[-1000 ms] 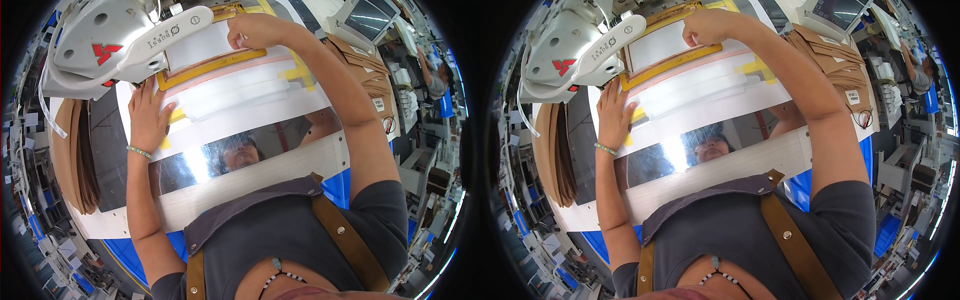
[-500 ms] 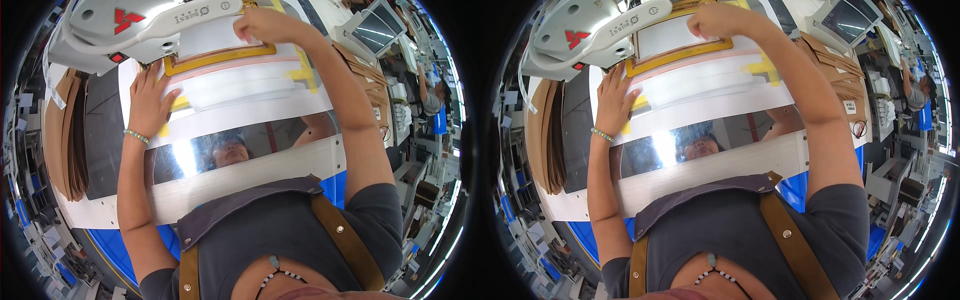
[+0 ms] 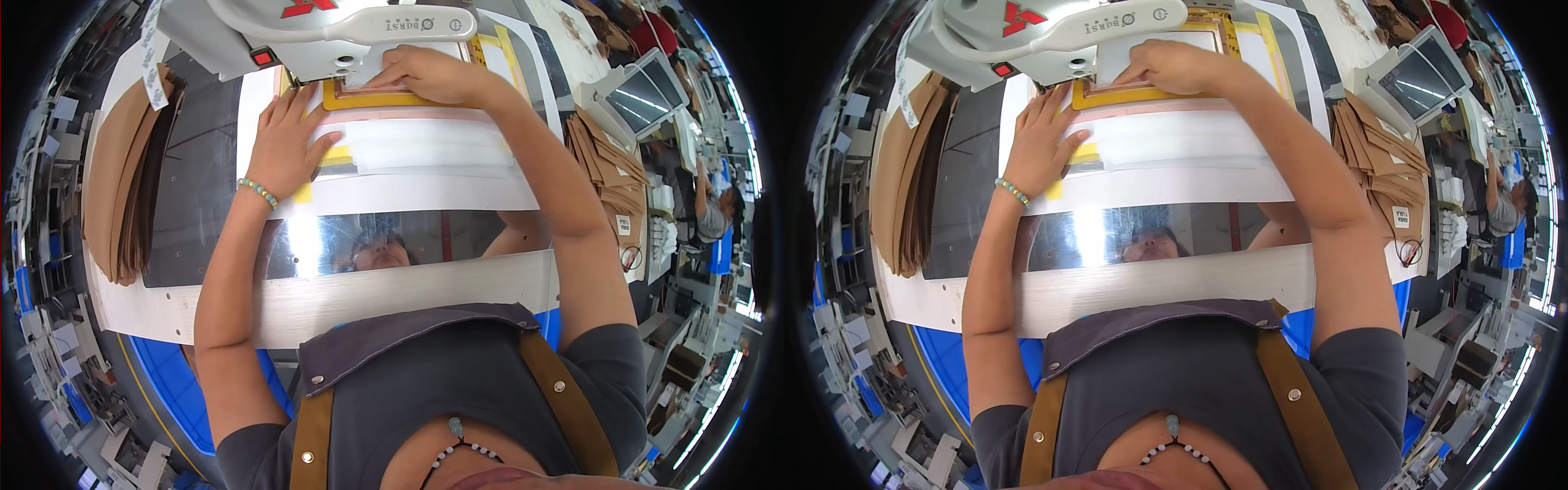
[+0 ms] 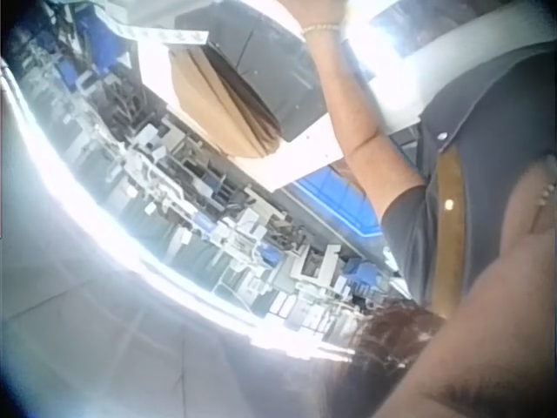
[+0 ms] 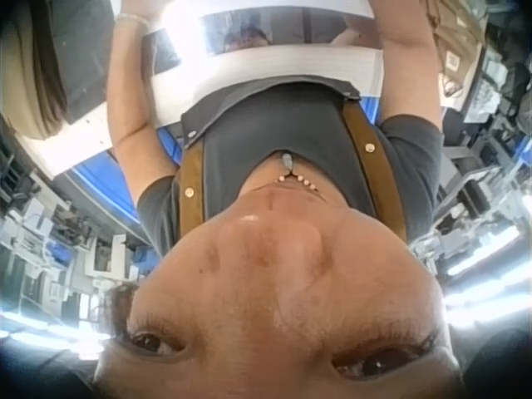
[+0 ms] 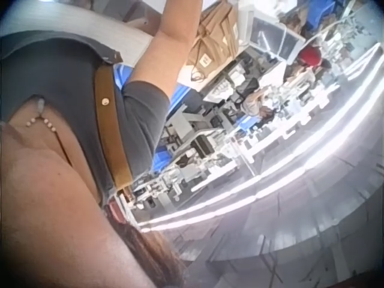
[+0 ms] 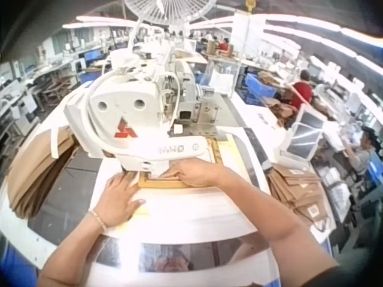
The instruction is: Sewing a brand label onto a leather piece using an industrial sewing machine.
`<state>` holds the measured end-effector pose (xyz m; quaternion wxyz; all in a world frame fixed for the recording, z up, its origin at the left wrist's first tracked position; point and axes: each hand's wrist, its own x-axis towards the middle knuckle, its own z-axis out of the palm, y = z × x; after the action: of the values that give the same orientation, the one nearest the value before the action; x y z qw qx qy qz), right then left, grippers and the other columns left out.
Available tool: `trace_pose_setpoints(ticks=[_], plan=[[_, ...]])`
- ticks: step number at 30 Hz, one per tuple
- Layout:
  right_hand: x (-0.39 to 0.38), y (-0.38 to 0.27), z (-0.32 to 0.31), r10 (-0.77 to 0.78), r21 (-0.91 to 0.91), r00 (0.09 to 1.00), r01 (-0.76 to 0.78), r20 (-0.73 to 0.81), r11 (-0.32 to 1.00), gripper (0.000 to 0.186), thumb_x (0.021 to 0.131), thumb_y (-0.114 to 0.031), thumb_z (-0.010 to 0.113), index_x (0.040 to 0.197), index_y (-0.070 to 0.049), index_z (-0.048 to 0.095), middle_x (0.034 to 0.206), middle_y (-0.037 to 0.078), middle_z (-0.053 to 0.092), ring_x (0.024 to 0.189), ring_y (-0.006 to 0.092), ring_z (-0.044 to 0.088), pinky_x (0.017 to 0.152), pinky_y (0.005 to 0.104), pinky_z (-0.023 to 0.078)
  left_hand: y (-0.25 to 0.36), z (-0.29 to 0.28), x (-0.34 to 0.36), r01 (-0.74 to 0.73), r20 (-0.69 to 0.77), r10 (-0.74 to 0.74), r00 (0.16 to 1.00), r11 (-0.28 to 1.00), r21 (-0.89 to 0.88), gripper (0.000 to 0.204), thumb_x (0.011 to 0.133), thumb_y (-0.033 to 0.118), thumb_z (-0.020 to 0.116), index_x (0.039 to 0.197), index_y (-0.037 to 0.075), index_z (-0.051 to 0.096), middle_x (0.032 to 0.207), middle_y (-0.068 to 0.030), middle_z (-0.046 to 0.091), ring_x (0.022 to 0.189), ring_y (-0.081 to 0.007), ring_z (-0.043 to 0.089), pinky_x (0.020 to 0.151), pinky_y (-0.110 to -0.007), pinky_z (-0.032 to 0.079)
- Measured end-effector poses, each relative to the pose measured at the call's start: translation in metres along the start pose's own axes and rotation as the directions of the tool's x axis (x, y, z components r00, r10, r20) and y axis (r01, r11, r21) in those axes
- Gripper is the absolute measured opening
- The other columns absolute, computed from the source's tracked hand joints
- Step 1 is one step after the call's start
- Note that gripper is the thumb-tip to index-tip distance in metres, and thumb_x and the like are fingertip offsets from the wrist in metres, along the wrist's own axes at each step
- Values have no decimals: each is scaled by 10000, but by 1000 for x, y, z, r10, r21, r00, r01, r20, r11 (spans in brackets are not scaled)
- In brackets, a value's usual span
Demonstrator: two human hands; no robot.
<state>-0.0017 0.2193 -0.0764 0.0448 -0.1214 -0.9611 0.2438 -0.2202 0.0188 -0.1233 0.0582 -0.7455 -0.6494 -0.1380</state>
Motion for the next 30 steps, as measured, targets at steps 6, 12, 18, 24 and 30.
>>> trace_pose_setpoints(ticks=[6,12,18,24,30], plan=[[-3,-1,12,-79,-85,993,71,-89,994,493,915,46,475,1312,-120,715,1025,143,622,1019,319,592,983,382,472,-1,5,-2,-28,-62,26,998,999,-40,526,997,442,600,1343,47,635,1539,-197,493,1452,-375,409,1199,-492,302],[-73,-12,-20,134,130,889,-85,-437,988,339,953,19,507,1199,-35,733,1064,127,666,1046,242,636,953,310,462,-85,-64,-20,170,-256,-165,953,985,-2,387,957,238,681,1291,44,659,1282,-178,687,1186,-370,638,1008,-458,507],[-97,5,-17,156,172,745,-56,-649,983,300,938,81,501,1092,-17,740,1129,116,670,1049,242,641,957,300,466,-229,-97,-72,487,-358,-370,857,808,331,272,924,161,694,1173,52,697,1133,-142,702,1043,-388,648,901,-469,538],[-95,3,-9,82,20,782,-89,-617,996,254,919,93,526,1036,0,731,1091,106,686,1044,241,651,922,314,490,-271,-89,-90,589,-431,-530,730,808,6,213,955,226,688,1039,57,788,1038,-153,748,941,-414,689,878,-462,541],[-93,2,-7,63,8,780,-75,-623,997,238,908,90,541,1029,0,726,1076,110,689,1023,249,649,889,316,497,-285,-130,-89,800,-442,-765,468,579,-155,331,945,354,714,1172,123,784,1054,-208,742,937,-373,714,829,-420,548]])
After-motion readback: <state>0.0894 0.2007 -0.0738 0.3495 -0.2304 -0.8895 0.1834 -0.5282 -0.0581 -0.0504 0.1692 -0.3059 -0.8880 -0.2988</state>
